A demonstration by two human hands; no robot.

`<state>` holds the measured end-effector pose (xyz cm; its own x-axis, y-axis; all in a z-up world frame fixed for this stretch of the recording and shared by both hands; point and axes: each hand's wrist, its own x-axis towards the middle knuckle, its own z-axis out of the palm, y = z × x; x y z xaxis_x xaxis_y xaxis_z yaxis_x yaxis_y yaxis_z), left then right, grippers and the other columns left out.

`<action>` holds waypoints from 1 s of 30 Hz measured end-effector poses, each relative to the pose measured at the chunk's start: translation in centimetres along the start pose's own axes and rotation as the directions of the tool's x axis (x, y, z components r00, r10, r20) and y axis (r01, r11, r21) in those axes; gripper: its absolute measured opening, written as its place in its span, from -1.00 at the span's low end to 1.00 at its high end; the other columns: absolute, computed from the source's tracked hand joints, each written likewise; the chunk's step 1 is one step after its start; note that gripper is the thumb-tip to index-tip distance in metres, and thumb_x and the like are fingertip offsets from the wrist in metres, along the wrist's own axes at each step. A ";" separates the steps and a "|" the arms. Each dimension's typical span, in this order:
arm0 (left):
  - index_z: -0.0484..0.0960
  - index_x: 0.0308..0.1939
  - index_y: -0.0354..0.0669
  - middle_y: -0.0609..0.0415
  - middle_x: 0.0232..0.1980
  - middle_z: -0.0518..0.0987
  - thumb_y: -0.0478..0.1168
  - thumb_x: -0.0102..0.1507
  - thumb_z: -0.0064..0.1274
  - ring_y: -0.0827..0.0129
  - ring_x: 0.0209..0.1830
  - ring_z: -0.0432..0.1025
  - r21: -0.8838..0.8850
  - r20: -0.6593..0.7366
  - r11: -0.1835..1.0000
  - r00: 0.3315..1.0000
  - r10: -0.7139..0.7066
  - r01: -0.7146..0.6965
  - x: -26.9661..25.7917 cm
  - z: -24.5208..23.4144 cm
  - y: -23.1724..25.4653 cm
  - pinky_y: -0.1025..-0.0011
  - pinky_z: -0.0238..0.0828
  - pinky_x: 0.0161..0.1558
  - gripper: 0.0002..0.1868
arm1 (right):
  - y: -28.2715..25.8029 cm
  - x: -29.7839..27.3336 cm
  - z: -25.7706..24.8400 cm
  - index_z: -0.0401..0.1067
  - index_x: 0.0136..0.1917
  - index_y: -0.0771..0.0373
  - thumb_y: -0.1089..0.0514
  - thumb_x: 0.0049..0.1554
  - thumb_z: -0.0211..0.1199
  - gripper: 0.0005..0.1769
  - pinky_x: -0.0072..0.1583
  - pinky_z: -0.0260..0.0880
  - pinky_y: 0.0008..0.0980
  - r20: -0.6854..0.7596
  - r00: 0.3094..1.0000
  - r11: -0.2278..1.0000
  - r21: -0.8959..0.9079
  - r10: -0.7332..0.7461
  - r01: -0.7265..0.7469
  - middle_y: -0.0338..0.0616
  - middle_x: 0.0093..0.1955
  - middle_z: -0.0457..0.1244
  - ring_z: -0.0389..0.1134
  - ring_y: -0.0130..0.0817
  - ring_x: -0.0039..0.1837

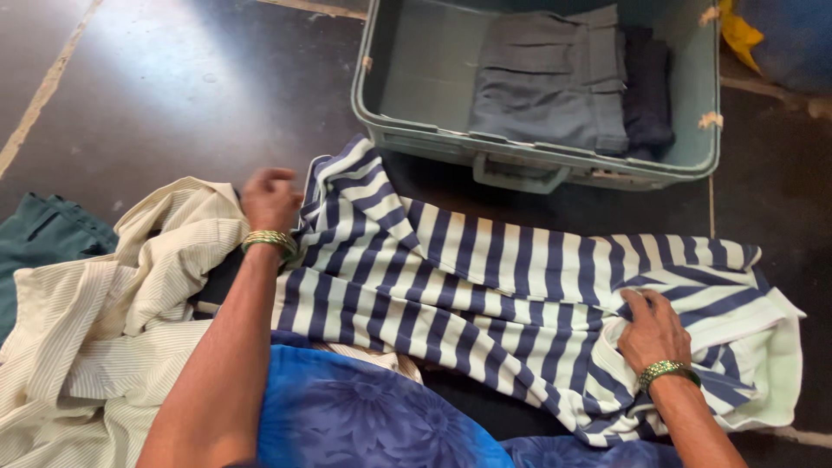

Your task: The person folds a striped polo shirt and a long-sleeved button-up shirt by hand, then places them into an open suitcase on the floor.

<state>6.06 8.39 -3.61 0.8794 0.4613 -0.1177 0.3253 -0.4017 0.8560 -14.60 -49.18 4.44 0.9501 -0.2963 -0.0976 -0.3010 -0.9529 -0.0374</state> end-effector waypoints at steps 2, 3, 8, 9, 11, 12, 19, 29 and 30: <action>0.69 -0.02 -0.22 -0.03 -0.34 0.67 -0.25 0.26 -0.06 0.30 -0.41 0.61 -0.281 -0.186 0.954 0.969 -0.163 0.107 2.1 -1.3 -2.2 0.31 0.54 -0.36 -0.70 | -1.0 0.3 -0.6 0.44 0.34 -0.06 0.23 0.03 0.09 -0.40 0.36 0.29 0.01 0.034 0.999 0.999 -0.016 0.028 -0.028 -0.08 0.45 0.21 0.25 0.01 0.42; 0.69 -0.02 -0.23 -0.04 -0.30 0.68 -0.21 0.27 -0.03 0.28 -0.36 0.62 -0.191 -0.195 0.978 0.973 -0.120 0.083 2.5 -1.4 -3.4 0.31 0.55 -0.28 -0.70 | -1.7 0.5 -1.1 0.46 0.32 -0.08 0.22 -0.01 0.14 -0.40 0.37 0.27 0.01 0.069 0.995 0.993 -0.098 0.074 -0.067 -0.10 0.44 0.20 0.24 -0.01 0.43; 0.67 -0.01 -0.28 -0.14 -0.09 0.66 0.06 0.24 0.23 0.10 -0.07 0.58 0.168 0.031 0.985 0.999 0.020 -0.025 2.1 -0.9 -3.8 0.23 0.49 0.00 -0.53 | -8.4 2.5 -1.8 0.56 0.21 -0.01 0.14 0.02 0.22 -0.54 0.30 0.30 -0.01 -0.051 0.996 0.984 -0.168 -0.068 0.058 -0.03 0.35 0.26 0.28 -0.02 0.34; 0.64 0.02 -0.27 -0.15 -0.07 0.66 0.13 0.20 0.25 0.07 -0.03 0.58 0.222 0.082 0.975 0.997 0.007 -0.025 1.7 -0.5 -2.7 0.22 0.48 0.05 -0.45 | -10.7 3.1 -1.3 0.57 0.17 0.04 0.15 0.02 0.21 -0.58 0.30 0.31 -0.03 -0.087 0.984 0.988 -0.025 -0.154 0.153 -0.04 0.29 0.30 0.29 -0.03 0.32; 0.62 0.02 -0.24 -0.16 -0.05 0.65 0.18 0.14 0.31 0.02 0.01 0.56 0.335 0.175 0.941 0.984 -0.007 -0.053 0.6 0.0 -0.3 0.18 0.47 0.08 -0.38 | -15.3 4.9 -0.9 0.57 0.14 0.06 0.12 0.05 0.18 -0.62 0.29 0.37 -0.13 -0.039 0.957 0.909 0.301 -0.289 0.287 -0.05 0.17 0.34 0.35 -0.07 0.23; 0.64 -0.01 -0.20 -0.16 -0.04 0.64 0.17 0.10 0.35 0.01 0.01 0.54 0.394 0.217 0.916 0.976 -0.007 -0.081 0.0 0.1 0.7 0.17 0.45 0.07 -0.40 | -18.2 5.7 -0.4 0.57 0.20 -0.01 0.09 0.12 0.15 -0.61 0.28 0.39 -0.14 0.128 0.954 0.917 0.334 -0.273 0.217 -0.01 0.07 0.34 0.37 -0.08 0.17; 0.65 -0.14 -0.07 0.04 -0.21 0.72 -0.08 0.10 0.34 0.20 -0.14 0.66 0.435 0.419 0.892 0.904 -0.081 -0.122 -0.3 0.6 1.7 0.24 0.54 0.00 -0.67 | -34.4 12.7 4.8 0.56 0.24 -0.03 0.03 0.04 0.25 -0.53 0.34 0.31 -0.24 0.190 0.785 0.648 0.691 -0.590 0.320 -0.04 0.35 0.26 0.34 -0.12 0.33; 0.61 -0.27 -0.16 -0.14 -0.26 0.61 -0.28 0.25 0.13 0.00 -0.27 0.54 0.444 0.057 0.859 0.965 0.255 -0.253 4.5 0.6 -0.9 0.11 0.49 -0.15 -0.96 | -39.1 12.9 1.1 0.50 0.31 0.14 0.21 0.00 0.30 -0.44 0.45 0.25 -0.28 -0.070 0.824 0.522 0.743 -0.562 0.419 -0.06 0.45 0.26 0.27 -0.14 0.48; 0.61 -0.29 -0.18 -0.13 -0.27 0.59 -0.31 0.19 0.13 0.00 -0.31 0.52 0.424 -0.047 0.870 0.953 0.300 -0.253 4.7 0.8 -0.6 0.10 0.47 -0.20 -0.96 | -39.0 12.5 0.0 0.49 0.33 0.17 0.23 0.02 0.30 -0.44 0.47 0.21 -0.25 -0.186 0.797 0.499 0.692 -0.575 0.522 -0.01 0.47 0.23 0.23 -0.10 0.51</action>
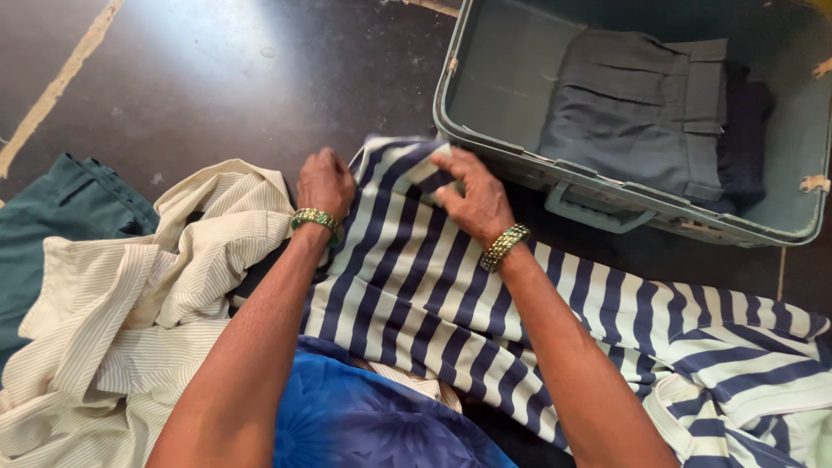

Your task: The person folds a striped polo shirt and a long-sleeved button-up shirt by hand, then places them into an open suitcase on the floor.

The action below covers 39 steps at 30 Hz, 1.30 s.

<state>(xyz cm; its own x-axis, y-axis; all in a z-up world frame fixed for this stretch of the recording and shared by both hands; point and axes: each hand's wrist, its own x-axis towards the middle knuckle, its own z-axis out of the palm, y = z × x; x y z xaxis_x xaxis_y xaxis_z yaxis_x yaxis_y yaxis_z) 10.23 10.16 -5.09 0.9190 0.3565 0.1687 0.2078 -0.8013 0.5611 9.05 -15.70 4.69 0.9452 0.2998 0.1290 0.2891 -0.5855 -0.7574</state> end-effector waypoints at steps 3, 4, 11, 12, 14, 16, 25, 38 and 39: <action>0.59 -0.30 -0.19 -0.14 -0.24 0.57 -0.34 0.17 0.13 0.00 -0.33 0.50 -0.046 -0.213 0.998 0.977 0.030 -0.041 0.1 -1.1 1.3 0.10 0.46 -0.26 -0.95 | -1.8 0.0 -1.6 0.44 0.36 0.18 0.26 0.05 0.24 -0.43 0.46 0.21 -0.23 -0.028 0.999 0.998 -0.055 0.022 -0.023 0.04 0.52 0.17 0.22 -0.07 0.50; 0.59 -0.30 -0.20 -0.15 -0.22 0.56 -0.34 0.19 0.13 0.01 -0.32 0.50 -0.055 -0.263 0.996 0.964 0.050 -0.067 0.3 -1.8 1.9 0.11 0.46 -0.26 -0.96 | -2.2 0.1 -1.8 0.43 0.36 0.18 0.27 0.05 0.23 -0.43 0.47 0.20 -0.23 -0.021 1.000 0.997 -0.069 0.017 -0.018 0.06 0.52 0.15 0.21 -0.06 0.51; 0.59 0.09 -0.14 -0.10 0.06 0.66 0.16 0.37 -0.20 0.29 -0.15 0.60 -0.519 0.672 0.686 0.739 -0.042 0.511 -2.5 -2.6 4.4 0.27 0.55 -0.05 -0.49 | -3.9 -1.7 -0.4 0.47 0.38 0.19 0.41 0.03 0.16 -0.37 0.43 0.26 -0.16 0.125 0.942 0.874 -0.351 -0.312 0.336 -0.05 0.42 0.25 0.27 -0.11 0.40; 0.53 0.14 -0.20 -0.15 0.11 0.60 0.24 0.37 -0.28 0.21 -0.12 0.56 -0.597 0.722 0.412 0.685 -0.097 0.688 -2.5 -2.2 4.2 0.19 0.53 -0.06 -0.38 | -4.4 -2.5 0.2 0.51 0.36 0.15 0.43 0.02 0.15 -0.36 0.39 0.30 -0.17 0.233 0.904 0.799 -0.424 -0.358 0.426 -0.16 0.37 0.30 0.30 -0.17 0.34; 0.47 0.25 -0.25 -0.15 0.20 0.55 0.36 0.34 -0.33 0.15 0.00 0.52 -0.623 0.768 0.020 0.616 -0.175 0.782 -2.5 -1.7 3.3 0.14 0.51 0.00 -0.22 | -5.7 -5.0 1.9 0.58 0.04 0.09 0.39 -0.23 0.22 -0.46 0.31 0.24 -0.09 0.411 0.786 0.706 -0.366 -0.462 0.606 -0.20 0.42 0.26 0.25 -0.10 0.38; 0.44 0.35 -0.23 -0.07 0.30 0.58 0.42 0.29 -0.28 0.21 0.21 0.53 -0.648 0.749 -0.121 0.601 -0.279 0.752 -2.8 -2.3 2.5 0.22 0.52 0.15 -0.13 | -5.8 -6.9 1.9 0.58 0.02 0.10 0.39 -0.22 0.23 -0.49 0.29 0.22 -0.08 0.478 0.806 0.799 -0.299 -0.348 0.522 -0.15 0.46 0.22 0.22 -0.10 0.40; 0.31 0.36 -0.22 -0.11 0.29 0.51 -0.31 0.02 0.36 0.20 0.25 0.47 -0.586 0.389 0.755 0.919 -0.058 0.295 -2.8 -2.9 1.4 0.36 0.47 0.22 -0.15 | -4.0 -14.5 1.7 0.51 0.19 0.11 0.37 -0.12 0.24 -0.44 0.42 0.14 -0.03 0.382 0.920 0.943 -0.266 -0.088 0.200 0.02 0.51 0.12 0.13 0.01 0.50; 0.56 0.17 -0.20 -0.08 0.04 0.60 -0.32 0.20 0.25 0.09 0.02 0.53 -0.277 0.085 0.930 0.958 0.273 -0.241 -9.7 -6.7 5.4 0.18 0.48 0.05 -0.55 | 1.5 -31.3 -11.2 0.52 0.15 0.03 0.30 0.00 0.17 -0.55 0.32 0.35 -0.20 0.061 0.977 0.918 -0.360 0.202 -0.168 -0.08 0.39 0.28 0.34 -0.15 0.30; 0.57 0.14 -0.17 -0.05 0.04 0.61 -0.27 0.21 0.25 0.09 0.05 0.52 -0.304 0.135 0.902 0.924 0.358 -0.305 -10.9 -7.2 5.9 0.18 0.47 0.07 -0.58 | 2.3 -32.7 -13.3 0.52 0.19 0.03 0.30 0.02 0.16 -0.54 0.29 0.36 -0.19 -0.006 0.953 0.882 -0.378 0.301 -0.281 -0.05 0.40 0.27 0.35 -0.10 0.27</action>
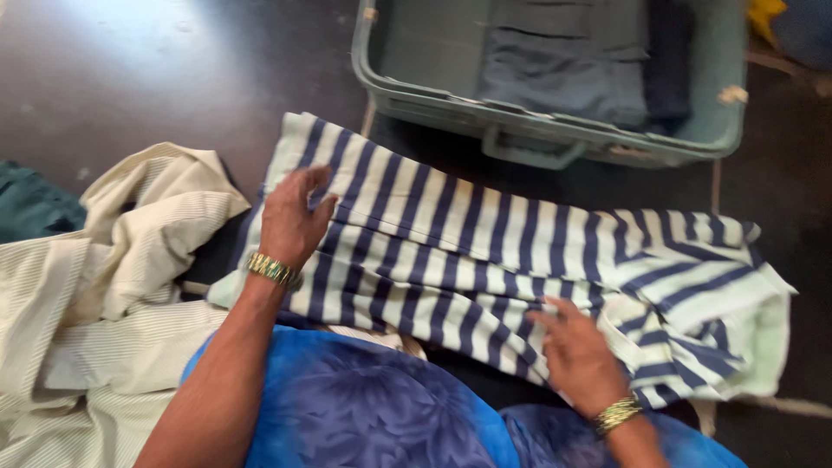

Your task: The person folds a striped polo shirt and a long-sleeved button-up shirt by hand, then places them into an open suitcase on the floor.

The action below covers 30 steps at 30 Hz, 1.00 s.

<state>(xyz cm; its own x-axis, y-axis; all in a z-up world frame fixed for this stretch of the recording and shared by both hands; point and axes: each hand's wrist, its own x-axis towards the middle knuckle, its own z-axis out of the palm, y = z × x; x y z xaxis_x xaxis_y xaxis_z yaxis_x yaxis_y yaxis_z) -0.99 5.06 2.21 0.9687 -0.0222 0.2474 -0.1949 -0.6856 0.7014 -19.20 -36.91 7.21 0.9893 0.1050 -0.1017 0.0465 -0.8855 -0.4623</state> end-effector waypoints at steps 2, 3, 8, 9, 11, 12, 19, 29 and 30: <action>0.60 0.11 -0.11 -0.01 0.05 0.62 -0.18 0.21 0.25 0.09 0.07 0.51 0.013 0.170 0.998 0.983 0.063 -0.067 -1.9 0.0 1.6 0.16 0.45 0.09 -0.61 | 3.8 -2.5 -3.1 0.50 0.24 0.04 0.26 0.06 0.17 -0.54 0.30 0.32 -0.15 -0.118 0.981 0.985 -0.062 0.154 -0.162 0.01 0.41 0.26 0.31 -0.01 0.32; 0.61 0.11 -0.06 0.00 0.06 0.61 -0.13 0.21 0.24 0.08 0.07 0.50 0.055 0.260 0.996 0.964 0.048 -0.065 -2.7 -0.4 2.2 0.15 0.43 0.09 -0.61 | 5.6 -3.7 -4.4 0.49 0.25 0.05 0.21 0.08 0.20 -0.56 0.34 0.28 -0.12 -0.209 0.961 0.973 -0.105 0.179 -0.204 0.04 0.41 0.25 0.27 0.04 0.39; 0.60 0.16 0.15 0.12 0.06 0.60 0.03 0.12 0.25 0.18 0.18 0.44 0.363 0.541 0.930 0.827 -0.153 -0.065 -4.8 -1.3 2.9 0.05 0.25 0.24 -0.48 | 12.1 -8.1 -6.6 0.44 0.35 0.05 0.09 0.01 0.33 -0.40 0.44 0.22 -0.10 -0.278 0.907 0.913 -0.170 0.316 -0.370 0.16 0.46 0.17 0.18 0.09 0.47; 0.60 0.15 0.17 0.12 0.10 0.58 0.03 0.08 0.27 0.16 0.22 0.40 0.386 0.543 0.918 0.828 -0.143 -0.094 -5.1 -1.3 2.6 -0.02 0.20 0.25 -0.46 | 12.7 -8.7 -6.5 0.42 0.37 0.05 0.06 -0.02 0.37 -0.34 0.45 0.20 -0.10 -0.268 0.915 0.916 -0.187 0.301 -0.356 0.19 0.46 0.15 0.16 0.10 0.49; 0.61 0.15 0.21 0.15 0.15 0.56 0.03 0.07 0.29 0.15 0.29 0.35 0.445 0.556 0.887 0.814 -0.167 -0.122 -5.7 -0.7 1.9 -0.11 0.14 0.27 -0.45 | 13.3 -9.1 -5.3 0.33 0.42 -0.04 0.03 -0.09 0.42 -0.21 0.38 0.21 -0.09 -0.150 0.877 0.873 -0.113 0.457 -0.475 0.15 0.50 0.08 0.15 0.08 0.45; 0.61 0.15 0.24 0.17 0.16 0.55 0.04 0.08 0.29 0.16 0.31 0.34 0.482 0.566 0.868 0.800 -0.202 -0.122 -6.0 -0.3 1.5 -0.13 0.12 0.29 -0.47 | 13.5 -9.3 -4.9 0.29 0.44 -0.08 0.01 -0.13 0.44 -0.14 0.35 0.22 -0.08 -0.087 0.846 0.842 -0.081 0.527 -0.533 0.12 0.53 0.05 0.15 0.07 0.44; 0.67 0.09 0.28 0.17 0.10 0.60 -0.05 0.19 0.17 0.25 0.28 0.44 0.586 0.527 0.804 0.803 -0.280 -0.104 -6.8 0.9 -0.4 -0.19 0.11 0.35 -0.64 | 14.5 -8.2 -3.6 0.27 0.48 -0.07 -0.01 -0.05 0.34 -0.19 0.34 0.31 -0.04 -0.098 0.797 0.800 -0.016 0.595 -0.600 0.15 0.36 0.20 0.28 0.13 0.35; 0.67 0.09 0.22 0.14 0.09 0.59 -0.08 0.15 0.19 0.23 0.26 0.44 0.606 0.469 0.796 0.801 -0.371 0.014 -7.8 0.0 -1.2 -0.16 0.11 0.37 -0.60 | 19.8 -10.7 -4.1 0.54 0.20 0.17 0.03 -0.02 0.22 -0.50 0.30 0.33 -0.12 -0.191 0.786 0.803 0.019 0.588 -0.596 0.07 0.24 0.35 0.35 0.09 0.27; 0.68 0.10 0.22 0.15 0.11 0.58 -0.09 0.16 0.18 0.23 0.26 0.43 0.626 0.460 0.780 0.795 -0.396 0.026 -7.8 -0.2 -1.4 -0.18 0.10 0.37 -0.60 | 20.3 -12.2 -4.7 0.55 0.18 0.19 0.04 -0.03 0.22 -0.50 0.30 0.34 -0.13 -0.221 0.777 0.802 0.040 0.589 -0.597 0.06 0.25 0.35 0.36 0.08 0.27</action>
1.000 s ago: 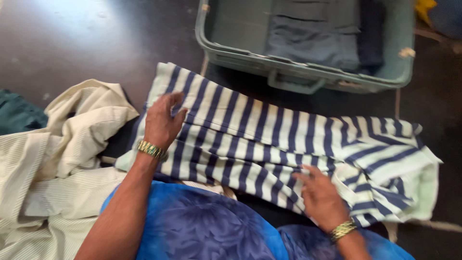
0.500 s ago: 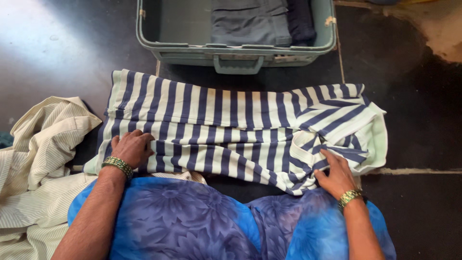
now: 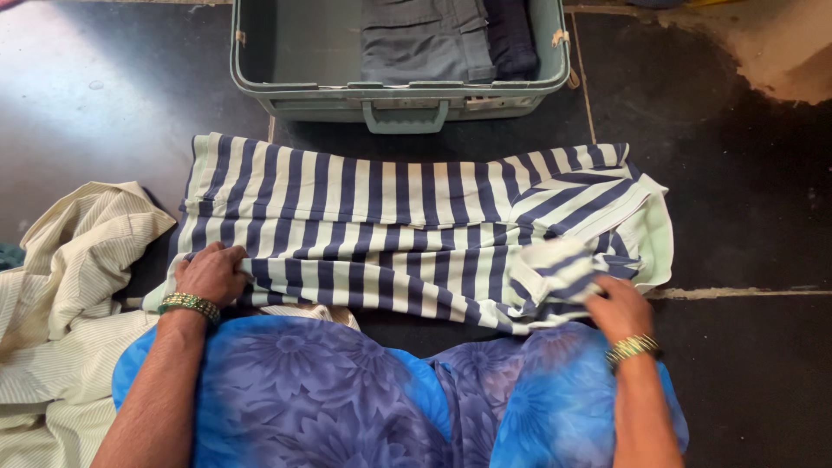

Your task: The person folds a striped polo shirt and a long-sleeved button-up shirt by hand, then places them into an open suitcase on the floor.

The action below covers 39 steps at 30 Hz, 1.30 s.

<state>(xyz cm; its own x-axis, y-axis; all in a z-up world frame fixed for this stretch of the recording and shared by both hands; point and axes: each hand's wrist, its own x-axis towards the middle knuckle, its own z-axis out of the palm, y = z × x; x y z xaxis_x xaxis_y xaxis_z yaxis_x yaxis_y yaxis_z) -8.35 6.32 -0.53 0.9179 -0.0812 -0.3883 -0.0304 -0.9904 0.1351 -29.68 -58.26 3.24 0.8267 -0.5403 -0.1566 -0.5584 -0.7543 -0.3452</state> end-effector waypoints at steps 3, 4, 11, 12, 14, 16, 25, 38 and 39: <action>0.67 0.13 0.24 0.15 0.16 0.56 -0.14 0.18 0.15 0.21 0.30 0.41 0.011 -0.023 0.999 0.999 -0.036 0.036 -0.3 0.2 -0.4 -0.23 0.02 0.41 -0.58 | 3.6 -2.8 -2.8 0.53 0.23 0.22 0.05 -0.05 0.26 -0.44 0.27 0.31 -0.09 -0.104 0.988 0.994 -0.007 0.110 -0.112 0.07 0.31 0.31 0.35 0.10 0.26; 0.67 0.15 0.25 0.14 0.17 0.56 -0.16 0.18 0.14 0.21 0.31 0.40 0.009 -0.040 0.999 0.998 -0.041 0.041 -0.4 0.3 -0.5 -0.24 -0.02 0.42 -0.57 | 4.6 -3.9 -3.7 0.53 0.23 0.23 0.03 -0.04 0.28 -0.44 0.25 0.31 -0.07 -0.102 0.982 0.987 -0.017 0.156 -0.159 0.07 0.31 0.31 0.35 0.10 0.24; 0.69 0.13 0.29 0.19 0.19 0.63 -0.16 0.16 0.16 0.18 0.33 0.41 0.059 0.025 0.997 0.999 -0.047 0.045 -1.2 -0.5 -0.7 -0.37 -0.06 0.41 -0.56 | 8.4 -10.0 -5.4 0.50 0.14 0.41 0.47 0.12 0.16 -0.69 0.19 0.36 -0.34 0.066 0.967 0.473 0.863 0.246 -0.180 0.12 0.17 0.34 0.36 -0.26 0.16; 0.70 0.12 0.30 0.18 0.18 0.64 -0.17 0.15 0.16 0.17 0.33 0.42 0.045 0.012 0.998 0.999 -0.048 0.047 -1.5 -0.7 -0.9 -0.38 -0.07 0.41 -0.56 | 8.7 -10.6 -5.6 0.50 0.16 0.38 0.51 0.14 0.12 -0.66 0.21 0.35 -0.36 0.081 0.974 0.395 0.905 0.212 -0.161 0.12 0.15 0.34 0.36 -0.29 0.16; 0.71 0.09 0.29 0.18 0.17 0.65 -0.17 0.13 0.17 0.17 0.32 0.42 0.034 -0.005 0.998 0.999 -0.048 0.048 -2.4 -0.8 -1.0 -0.37 -0.04 0.38 -0.57 | 9.4 -11.8 -6.7 0.48 0.21 0.38 0.47 0.20 0.07 -0.66 0.25 0.28 -0.30 0.112 0.959 0.240 0.955 0.260 -0.176 0.12 0.17 0.36 0.36 -0.25 0.21; 0.72 0.06 0.27 0.21 0.17 0.65 -0.15 0.10 0.18 0.20 0.32 0.43 0.032 -0.014 0.999 0.999 -0.043 0.043 -3.4 -1.2 -1.4 -0.33 0.04 0.34 -0.58 | 9.9 -12.6 -7.6 0.46 0.22 0.39 0.45 0.25 0.03 -0.69 0.31 0.27 -0.24 0.111 0.961 0.123 0.982 0.254 -0.146 0.10 0.18 0.37 0.38 -0.23 0.26; 0.70 0.07 0.19 0.18 0.12 0.62 -0.12 0.16 0.11 0.22 0.29 0.41 0.017 -0.082 0.998 0.995 0.059 -0.058 -5.8 -1.6 -2.0 -0.37 -0.01 0.35 -0.62 | 16.0 -13.8 -8.8 0.52 0.23 0.23 0.37 0.15 0.17 -0.62 0.20 0.49 -0.04 0.245 0.737 0.688 0.262 0.630 -0.676 0.18 0.08 0.43 0.47 -0.06 0.09; 0.69 0.10 0.23 0.21 0.13 0.61 -0.15 0.19 0.09 0.26 0.33 0.40 0.070 -0.090 0.996 0.994 0.061 -0.055 -6.2 -1.3 -2.0 -0.38 -0.01 0.38 -0.62 | -3.6 -2.8 -8.6 0.47 0.31 -0.04 0.14 0.05 0.18 -0.48 0.32 0.36 -0.18 0.160 0.982 0.994 -0.015 -0.104 0.108 -0.04 0.33 0.31 0.36 -0.08 0.29; 0.68 0.11 0.24 0.21 0.13 0.61 -0.14 0.20 0.10 0.26 0.33 0.40 0.076 -0.099 0.996 0.993 0.058 -0.050 -6.3 -1.2 -2.1 -0.38 -0.02 0.38 -0.62 | -4.3 -1.9 -7.5 0.42 0.34 -0.10 0.16 0.01 0.18 -0.41 0.32 0.34 -0.17 0.245 0.965 0.988 -0.096 -0.097 0.124 -0.04 0.34 0.28 0.32 -0.07 0.32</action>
<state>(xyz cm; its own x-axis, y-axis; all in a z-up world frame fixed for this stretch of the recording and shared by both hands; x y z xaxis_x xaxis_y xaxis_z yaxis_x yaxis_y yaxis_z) -13.59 9.04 2.72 0.9492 -0.1267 -0.2879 -0.1066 -0.9907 0.0846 -29.41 -56.77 11.93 0.8685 -0.3566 -0.3442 -0.4556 -0.8479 -0.2712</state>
